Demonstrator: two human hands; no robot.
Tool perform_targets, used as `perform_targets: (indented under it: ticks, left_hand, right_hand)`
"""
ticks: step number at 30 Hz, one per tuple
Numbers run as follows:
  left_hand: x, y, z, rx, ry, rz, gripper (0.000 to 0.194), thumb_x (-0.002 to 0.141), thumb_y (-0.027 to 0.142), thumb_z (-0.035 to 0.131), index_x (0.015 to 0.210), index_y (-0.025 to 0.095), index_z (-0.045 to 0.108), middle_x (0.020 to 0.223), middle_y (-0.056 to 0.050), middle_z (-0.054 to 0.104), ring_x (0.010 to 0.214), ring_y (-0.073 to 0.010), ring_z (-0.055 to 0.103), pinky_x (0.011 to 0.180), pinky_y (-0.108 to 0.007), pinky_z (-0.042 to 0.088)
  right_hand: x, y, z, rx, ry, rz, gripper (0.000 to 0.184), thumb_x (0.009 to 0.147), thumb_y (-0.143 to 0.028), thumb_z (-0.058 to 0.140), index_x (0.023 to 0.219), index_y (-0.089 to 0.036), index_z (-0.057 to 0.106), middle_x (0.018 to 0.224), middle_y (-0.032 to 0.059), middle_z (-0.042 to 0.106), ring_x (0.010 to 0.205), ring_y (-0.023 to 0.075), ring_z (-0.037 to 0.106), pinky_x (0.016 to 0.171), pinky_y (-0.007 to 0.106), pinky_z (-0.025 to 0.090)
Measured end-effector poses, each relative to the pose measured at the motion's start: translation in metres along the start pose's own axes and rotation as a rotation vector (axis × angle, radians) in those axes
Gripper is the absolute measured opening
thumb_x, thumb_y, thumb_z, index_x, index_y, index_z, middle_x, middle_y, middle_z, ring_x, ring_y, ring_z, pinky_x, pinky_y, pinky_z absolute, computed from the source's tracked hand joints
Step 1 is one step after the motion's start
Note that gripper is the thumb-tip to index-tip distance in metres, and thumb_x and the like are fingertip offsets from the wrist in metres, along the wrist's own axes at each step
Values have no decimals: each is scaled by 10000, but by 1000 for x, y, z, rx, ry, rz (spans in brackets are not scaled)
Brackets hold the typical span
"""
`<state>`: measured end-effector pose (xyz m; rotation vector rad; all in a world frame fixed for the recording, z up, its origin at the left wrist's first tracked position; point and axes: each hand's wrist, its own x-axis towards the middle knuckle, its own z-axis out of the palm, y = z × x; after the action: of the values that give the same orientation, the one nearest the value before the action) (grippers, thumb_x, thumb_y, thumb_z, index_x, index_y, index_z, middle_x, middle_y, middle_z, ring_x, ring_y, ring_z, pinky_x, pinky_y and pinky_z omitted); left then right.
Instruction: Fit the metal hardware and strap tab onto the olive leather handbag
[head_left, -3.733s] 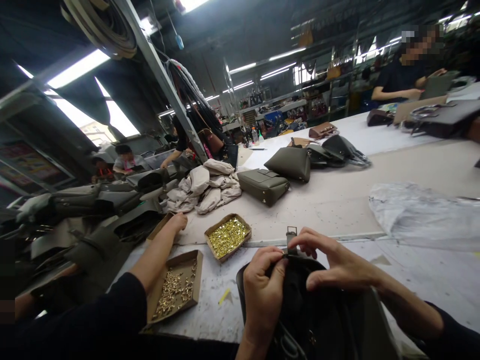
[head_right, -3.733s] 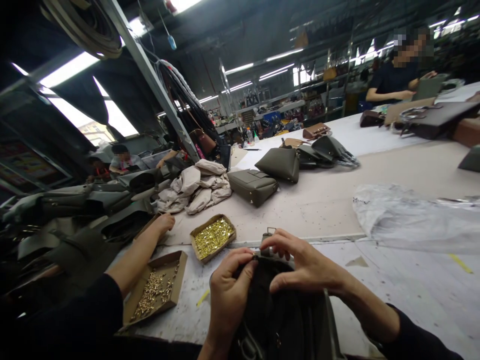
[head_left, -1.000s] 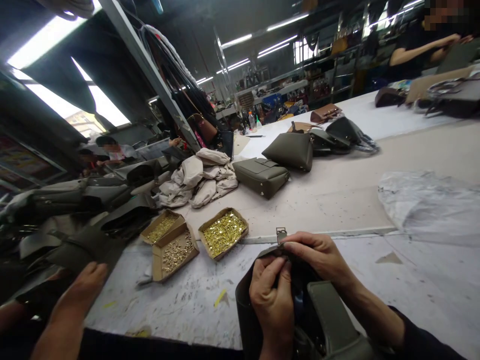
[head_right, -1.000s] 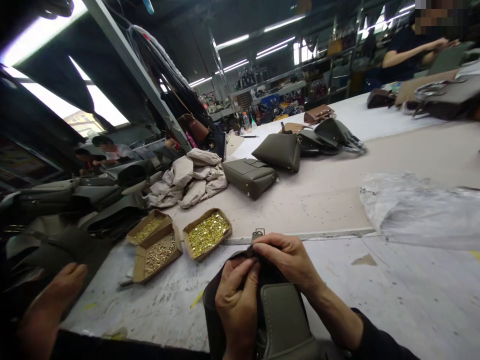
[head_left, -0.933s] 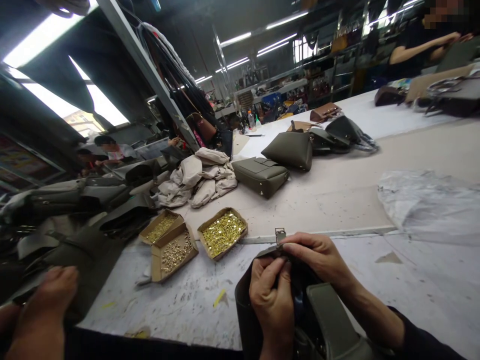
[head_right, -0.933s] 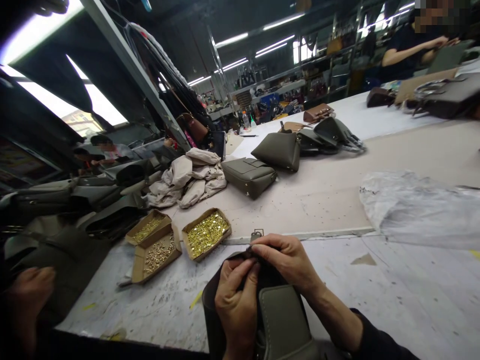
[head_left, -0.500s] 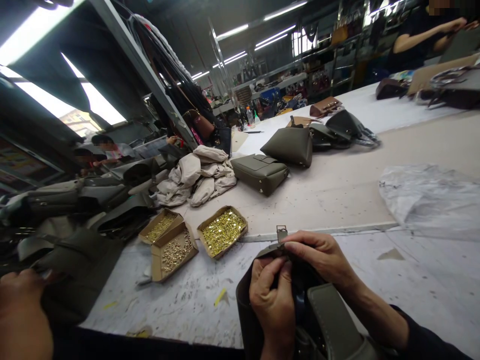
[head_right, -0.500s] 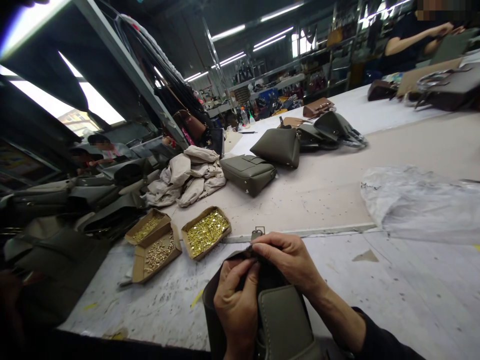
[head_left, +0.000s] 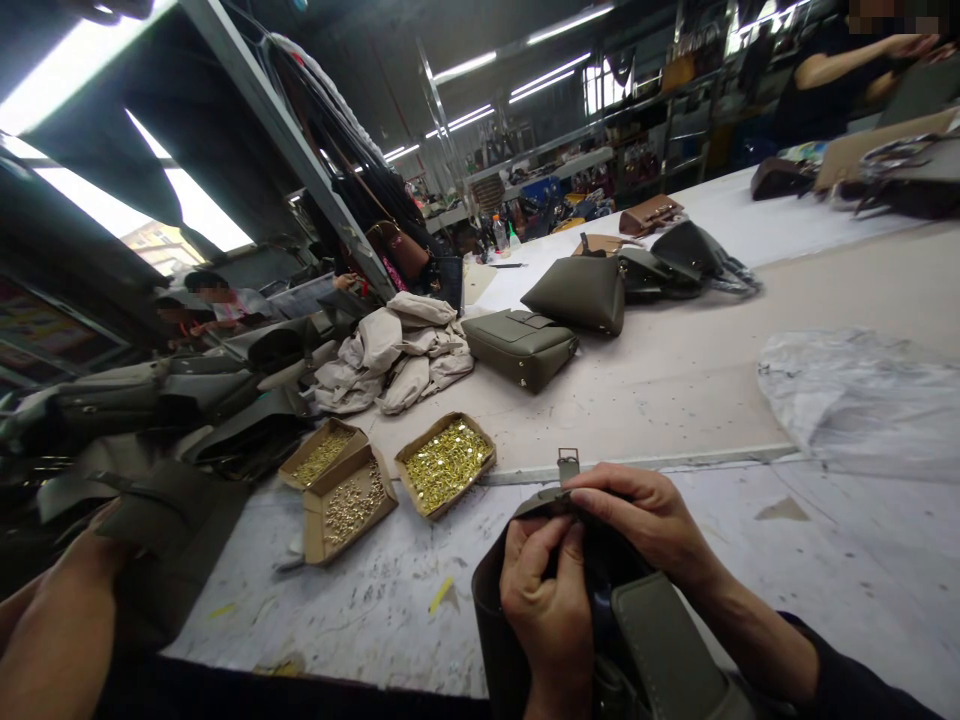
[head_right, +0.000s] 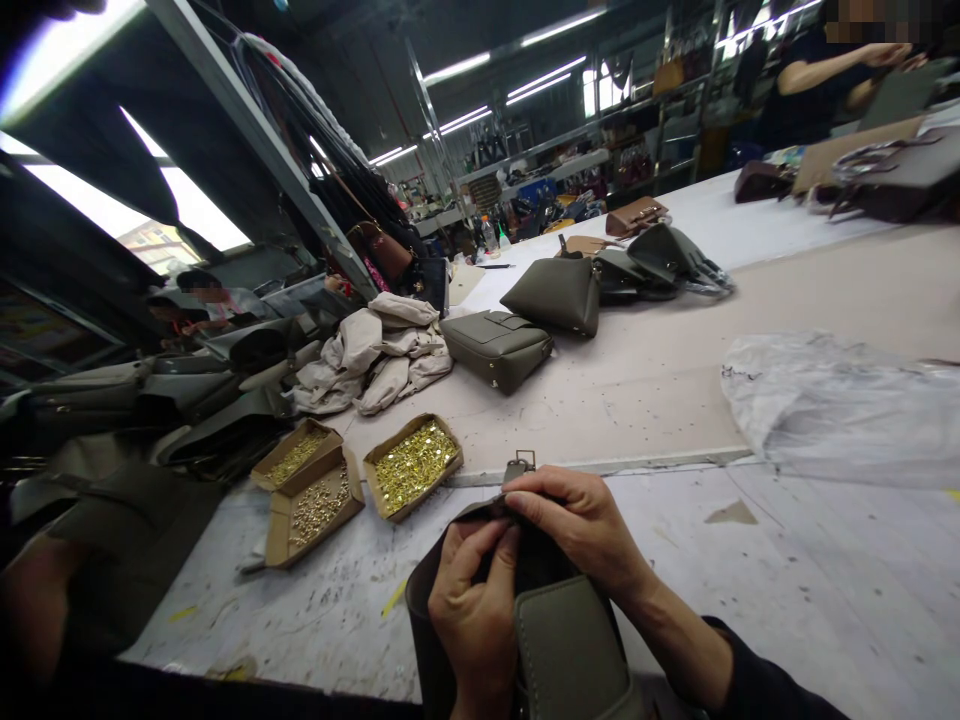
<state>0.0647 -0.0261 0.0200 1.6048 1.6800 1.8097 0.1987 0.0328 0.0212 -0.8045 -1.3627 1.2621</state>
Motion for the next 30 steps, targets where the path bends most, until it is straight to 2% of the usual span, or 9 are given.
perform_targets:
  ticks: [6, 12, 17, 19, 25, 30]
  left_hand:
    - [0, 1, 0, 17, 2, 0, 83, 877, 197, 751, 820, 213, 809, 811, -26, 724, 769, -160, 714, 741, -216, 611]
    - [0, 0, 0, 24, -10, -9, 106, 878, 237, 744, 792, 204, 797, 809, -37, 737, 765, -178, 725, 752, -250, 615]
    - [-1, 0, 0, 3, 23, -258, 155, 811, 322, 794, 781, 175, 757, 713, -31, 734, 637, -181, 696, 618, -243, 587]
    - [-1, 0, 0, -1, 19, -302, 188, 795, 348, 801, 755, 174, 742, 680, -22, 720, 610, -172, 670, 611, -239, 574]
    - [4, 0, -4, -61, -74, -362, 204, 805, 356, 783, 735, 176, 715, 681, -8, 708, 637, -156, 653, 644, -220, 547]
    - [20, 9, -12, -82, -233, -415, 190, 795, 326, 773, 719, 172, 692, 648, 4, 686, 598, -137, 617, 582, -190, 501]
  right_hand:
    - [-1, -1, 0, -25, -8, -35, 180, 951, -418, 772, 981, -256, 843, 922, 38, 773, 853, 208, 699, 785, 256, 547]
    - [-1, -3, 0, -22, -11, -48, 269, 953, -499, 770, 978, -242, 844, 904, 53, 768, 835, 219, 698, 774, 275, 550]
    - [-1, -2, -2, -28, -23, -42, 280, 950, -515, 770, 971, -245, 843, 902, 53, 768, 832, 219, 697, 766, 273, 547]
    - [-1, -1, -2, -32, -26, -37, 268, 951, -503, 771, 976, -247, 843, 909, 54, 770, 839, 219, 699, 765, 270, 547]
    - [-1, -1, -3, -29, -36, -65, 187, 964, -439, 768, 992, -270, 843, 925, 36, 778, 847, 199, 710, 781, 245, 549]
    - [-2, -6, -4, -76, -45, -99, 213, 983, -453, 746, 998, -262, 839, 908, 40, 773, 829, 205, 703, 760, 260, 549]
